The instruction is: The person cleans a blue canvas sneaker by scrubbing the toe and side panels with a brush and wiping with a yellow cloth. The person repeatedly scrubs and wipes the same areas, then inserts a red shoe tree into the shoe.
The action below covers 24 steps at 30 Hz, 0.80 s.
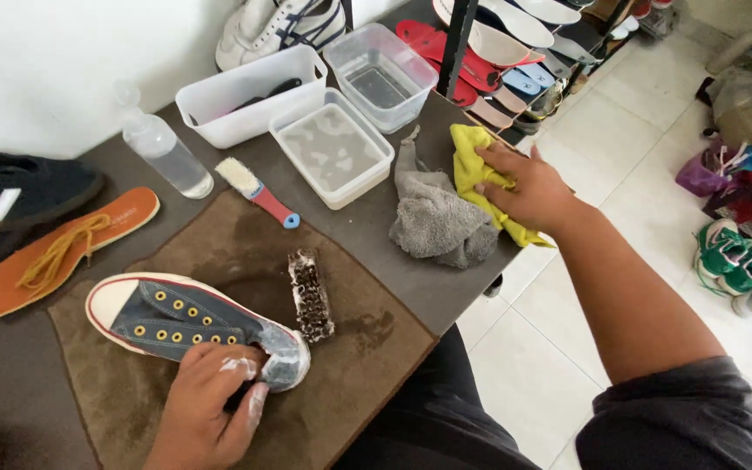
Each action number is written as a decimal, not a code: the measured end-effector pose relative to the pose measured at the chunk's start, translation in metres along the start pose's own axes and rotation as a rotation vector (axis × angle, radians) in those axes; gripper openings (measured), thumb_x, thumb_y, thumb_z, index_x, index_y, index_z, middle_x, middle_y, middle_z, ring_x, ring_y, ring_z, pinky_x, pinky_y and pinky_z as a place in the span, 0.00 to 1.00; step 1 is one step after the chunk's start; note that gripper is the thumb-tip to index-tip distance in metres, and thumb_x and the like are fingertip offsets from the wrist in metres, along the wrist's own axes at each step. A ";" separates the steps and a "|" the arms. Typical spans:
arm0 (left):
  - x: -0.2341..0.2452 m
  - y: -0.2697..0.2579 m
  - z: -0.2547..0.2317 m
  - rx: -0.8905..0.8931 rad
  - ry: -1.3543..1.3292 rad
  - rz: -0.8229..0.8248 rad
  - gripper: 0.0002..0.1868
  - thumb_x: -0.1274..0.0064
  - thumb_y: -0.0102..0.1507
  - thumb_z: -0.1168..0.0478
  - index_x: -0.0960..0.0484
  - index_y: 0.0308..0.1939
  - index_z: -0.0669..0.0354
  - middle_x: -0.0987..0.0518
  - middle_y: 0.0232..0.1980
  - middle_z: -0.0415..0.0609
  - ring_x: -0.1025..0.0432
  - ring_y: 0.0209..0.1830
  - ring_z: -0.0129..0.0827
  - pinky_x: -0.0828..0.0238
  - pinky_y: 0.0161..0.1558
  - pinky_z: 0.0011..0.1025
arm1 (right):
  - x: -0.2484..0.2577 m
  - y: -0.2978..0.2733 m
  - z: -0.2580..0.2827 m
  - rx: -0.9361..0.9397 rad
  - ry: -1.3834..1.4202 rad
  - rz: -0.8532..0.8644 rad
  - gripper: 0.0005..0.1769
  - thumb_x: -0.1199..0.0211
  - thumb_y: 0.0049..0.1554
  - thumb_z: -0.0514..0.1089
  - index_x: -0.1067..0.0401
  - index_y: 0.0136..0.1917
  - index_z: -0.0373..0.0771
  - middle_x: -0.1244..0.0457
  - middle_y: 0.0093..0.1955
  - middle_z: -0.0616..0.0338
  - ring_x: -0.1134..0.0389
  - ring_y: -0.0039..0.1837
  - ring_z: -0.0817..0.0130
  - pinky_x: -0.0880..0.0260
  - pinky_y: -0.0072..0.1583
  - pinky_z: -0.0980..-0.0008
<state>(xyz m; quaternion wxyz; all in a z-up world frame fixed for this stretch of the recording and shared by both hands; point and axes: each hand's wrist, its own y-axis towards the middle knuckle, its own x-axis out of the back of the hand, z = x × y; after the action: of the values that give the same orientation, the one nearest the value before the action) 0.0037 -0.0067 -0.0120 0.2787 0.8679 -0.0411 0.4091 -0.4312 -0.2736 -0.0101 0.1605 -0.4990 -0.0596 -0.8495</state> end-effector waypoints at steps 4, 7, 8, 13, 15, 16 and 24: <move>-0.002 -0.003 0.000 -0.008 0.010 -0.006 0.04 0.50 0.61 0.61 0.22 0.35 0.56 0.18 0.40 0.42 0.25 0.36 0.36 0.38 0.47 0.34 | -0.027 0.003 -0.034 0.160 -0.055 -0.208 0.28 0.38 0.60 0.46 0.31 0.74 0.53 0.33 0.57 0.62 0.31 0.50 0.57 0.32 0.55 0.56; 0.001 0.002 -0.006 -0.048 -0.001 -0.022 0.04 0.52 0.63 0.62 0.24 0.36 0.59 0.18 0.38 0.44 0.25 0.37 0.38 0.38 0.46 0.36 | -0.024 -0.005 -0.015 0.157 -0.061 -0.260 0.22 0.44 0.62 0.41 0.29 0.69 0.47 0.31 0.61 0.59 0.31 0.57 0.54 0.31 0.53 0.53; -0.001 0.003 -0.005 -0.032 0.003 -0.032 0.04 0.52 0.63 0.62 0.24 0.36 0.59 0.18 0.38 0.44 0.25 0.37 0.38 0.38 0.46 0.36 | -0.033 0.007 -0.043 0.172 -0.062 -0.247 0.22 0.44 0.62 0.41 0.29 0.69 0.47 0.31 0.61 0.59 0.31 0.57 0.54 0.31 0.53 0.53; -0.002 -0.003 0.002 0.036 -0.022 0.052 0.07 0.54 0.69 0.60 0.23 0.39 0.56 0.27 0.29 0.44 0.34 0.29 0.45 0.45 0.39 0.39 | -0.032 -0.006 -0.032 0.081 0.202 -0.770 0.08 0.37 0.65 0.43 0.31 0.57 0.41 0.32 0.53 0.57 0.32 0.51 0.65 0.34 0.47 0.60; 0.000 -0.004 0.001 0.115 -0.028 0.091 0.08 0.56 0.69 0.59 0.25 0.37 0.54 0.26 0.29 0.43 0.33 0.29 0.44 0.46 0.41 0.39 | -0.031 -0.031 0.045 0.424 0.454 -0.839 0.10 0.46 0.63 0.37 0.35 0.59 0.34 0.38 0.54 0.51 0.36 0.54 0.60 0.35 0.53 0.58; 0.000 0.000 0.003 0.134 -0.048 0.140 0.10 0.57 0.70 0.57 0.26 0.35 0.52 0.24 0.30 0.43 0.32 0.30 0.44 0.46 0.42 0.38 | -0.025 -0.046 0.081 0.734 0.705 -0.953 0.14 0.53 0.61 0.31 0.38 0.61 0.27 0.43 0.54 0.44 0.40 0.56 0.54 0.35 0.60 0.55; -0.008 -0.005 -0.004 0.221 -0.159 -0.010 0.10 0.58 0.66 0.63 0.28 0.30 0.50 0.30 0.24 0.37 0.41 0.24 0.37 0.45 0.47 0.34 | -0.143 -0.131 0.237 0.702 0.305 -0.393 0.45 0.47 0.65 0.63 0.56 0.83 0.36 0.56 0.85 0.41 0.55 0.87 0.43 0.57 0.84 0.39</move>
<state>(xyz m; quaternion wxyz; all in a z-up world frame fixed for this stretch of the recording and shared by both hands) -0.0032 -0.0015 -0.0182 0.1792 0.9233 -0.0132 0.3396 -0.2142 -0.0583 -0.0089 0.1625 -0.2621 -0.4148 -0.8560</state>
